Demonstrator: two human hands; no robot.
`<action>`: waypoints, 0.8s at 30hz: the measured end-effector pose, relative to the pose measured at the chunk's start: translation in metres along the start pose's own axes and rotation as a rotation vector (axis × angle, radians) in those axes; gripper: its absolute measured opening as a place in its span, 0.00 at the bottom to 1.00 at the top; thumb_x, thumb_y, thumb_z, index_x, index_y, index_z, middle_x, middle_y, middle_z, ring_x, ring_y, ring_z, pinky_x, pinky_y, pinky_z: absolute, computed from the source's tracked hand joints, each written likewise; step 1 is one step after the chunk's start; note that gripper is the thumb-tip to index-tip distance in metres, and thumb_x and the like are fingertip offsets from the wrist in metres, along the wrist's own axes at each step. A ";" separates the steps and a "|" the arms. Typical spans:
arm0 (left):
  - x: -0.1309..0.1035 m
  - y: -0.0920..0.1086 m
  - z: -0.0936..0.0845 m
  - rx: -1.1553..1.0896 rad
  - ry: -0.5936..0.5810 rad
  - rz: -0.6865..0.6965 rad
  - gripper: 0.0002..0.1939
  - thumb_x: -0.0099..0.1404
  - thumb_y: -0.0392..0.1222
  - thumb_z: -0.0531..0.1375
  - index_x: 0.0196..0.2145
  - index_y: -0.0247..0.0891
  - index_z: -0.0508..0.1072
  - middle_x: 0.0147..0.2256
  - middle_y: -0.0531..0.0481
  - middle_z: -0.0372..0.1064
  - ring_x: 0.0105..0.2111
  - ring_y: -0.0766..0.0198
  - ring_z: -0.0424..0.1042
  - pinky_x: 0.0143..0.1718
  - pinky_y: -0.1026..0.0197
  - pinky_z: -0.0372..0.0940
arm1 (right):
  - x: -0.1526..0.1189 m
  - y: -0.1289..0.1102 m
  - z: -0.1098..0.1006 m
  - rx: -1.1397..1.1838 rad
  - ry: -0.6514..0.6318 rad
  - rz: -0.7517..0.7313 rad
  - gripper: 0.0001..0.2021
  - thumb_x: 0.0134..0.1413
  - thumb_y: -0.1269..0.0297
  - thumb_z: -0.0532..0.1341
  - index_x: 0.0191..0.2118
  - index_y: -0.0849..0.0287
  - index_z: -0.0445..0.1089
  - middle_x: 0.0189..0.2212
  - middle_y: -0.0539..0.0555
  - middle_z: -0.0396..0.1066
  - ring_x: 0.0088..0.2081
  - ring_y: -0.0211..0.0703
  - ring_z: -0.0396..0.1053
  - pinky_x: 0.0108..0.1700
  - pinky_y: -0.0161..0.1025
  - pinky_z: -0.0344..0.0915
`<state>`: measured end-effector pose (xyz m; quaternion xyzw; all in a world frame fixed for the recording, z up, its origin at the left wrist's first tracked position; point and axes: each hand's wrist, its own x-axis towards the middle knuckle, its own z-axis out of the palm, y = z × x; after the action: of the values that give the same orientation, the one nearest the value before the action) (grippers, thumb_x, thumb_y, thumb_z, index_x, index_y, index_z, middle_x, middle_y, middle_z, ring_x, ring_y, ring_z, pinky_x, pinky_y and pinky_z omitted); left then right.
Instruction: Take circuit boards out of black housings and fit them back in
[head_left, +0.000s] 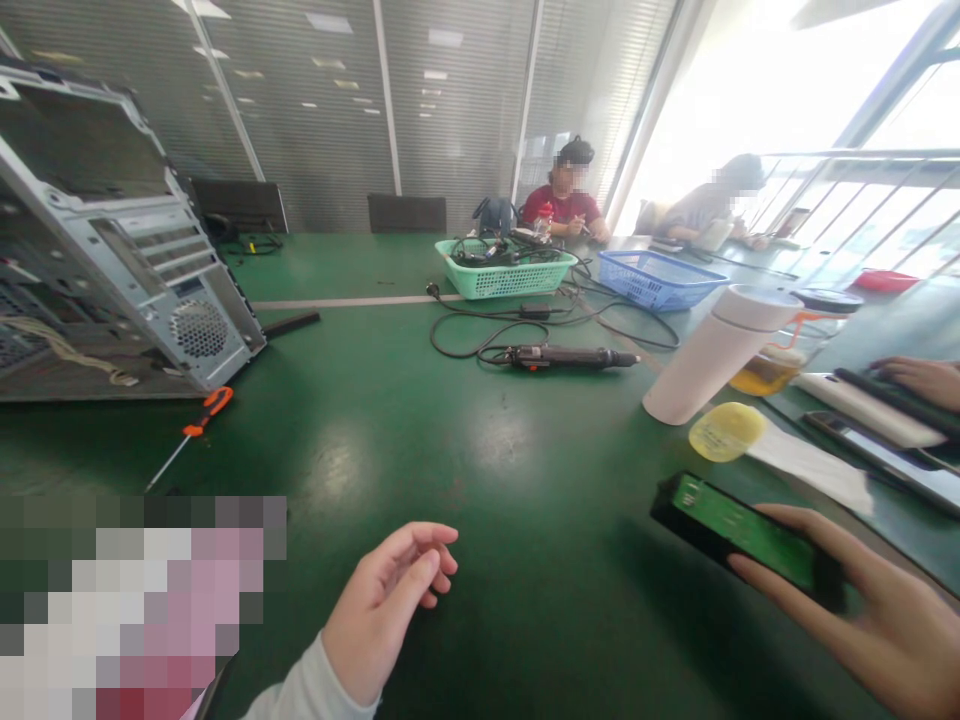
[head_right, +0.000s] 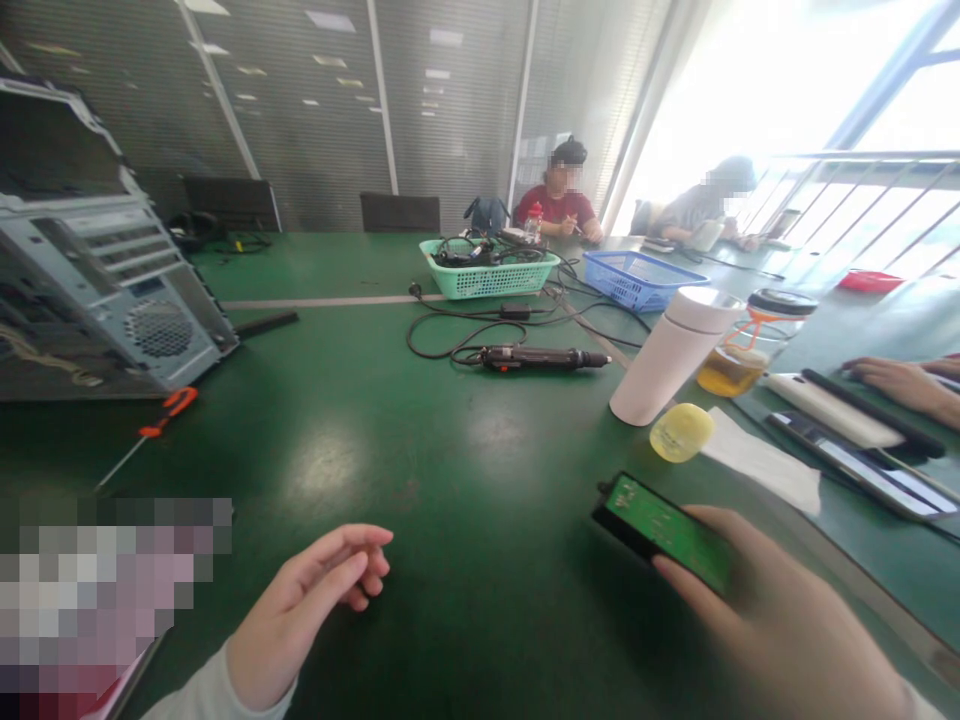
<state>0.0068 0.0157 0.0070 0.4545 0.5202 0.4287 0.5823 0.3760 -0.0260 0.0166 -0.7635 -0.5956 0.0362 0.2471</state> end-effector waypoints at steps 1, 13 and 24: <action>0.000 0.000 0.000 -0.002 -0.005 0.003 0.09 0.57 0.44 0.62 0.33 0.38 0.78 0.26 0.51 0.72 0.26 0.64 0.69 0.27 0.64 0.63 | 0.000 -0.023 0.003 0.077 -0.058 -0.073 0.23 0.43 0.42 0.63 0.41 0.50 0.69 0.34 0.57 0.74 0.32 0.54 0.73 0.30 0.46 0.70; 0.014 -0.021 -0.014 -0.113 -0.020 -0.041 0.26 0.60 0.59 0.57 0.46 0.35 0.70 0.30 0.49 0.70 0.24 0.64 0.68 0.20 0.64 0.61 | 0.011 -0.166 0.071 0.424 -0.353 -0.610 0.17 0.49 0.58 0.65 0.45 0.54 0.65 0.38 0.51 0.68 0.36 0.43 0.68 0.37 0.38 0.64; 0.000 -0.015 -0.002 0.047 0.094 0.054 0.21 0.61 0.49 0.58 0.50 0.37 0.68 0.36 0.48 0.70 0.26 0.65 0.68 0.24 0.64 0.63 | 0.000 -0.152 0.093 0.627 -0.140 -0.727 0.25 0.46 0.73 0.58 0.51 0.56 0.53 0.46 0.56 0.62 0.47 0.44 0.64 0.47 0.38 0.63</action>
<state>0.0053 0.0126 -0.0080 0.4614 0.5445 0.4524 0.5347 0.2076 0.0310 -0.0008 -0.3904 -0.7994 0.1765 0.4212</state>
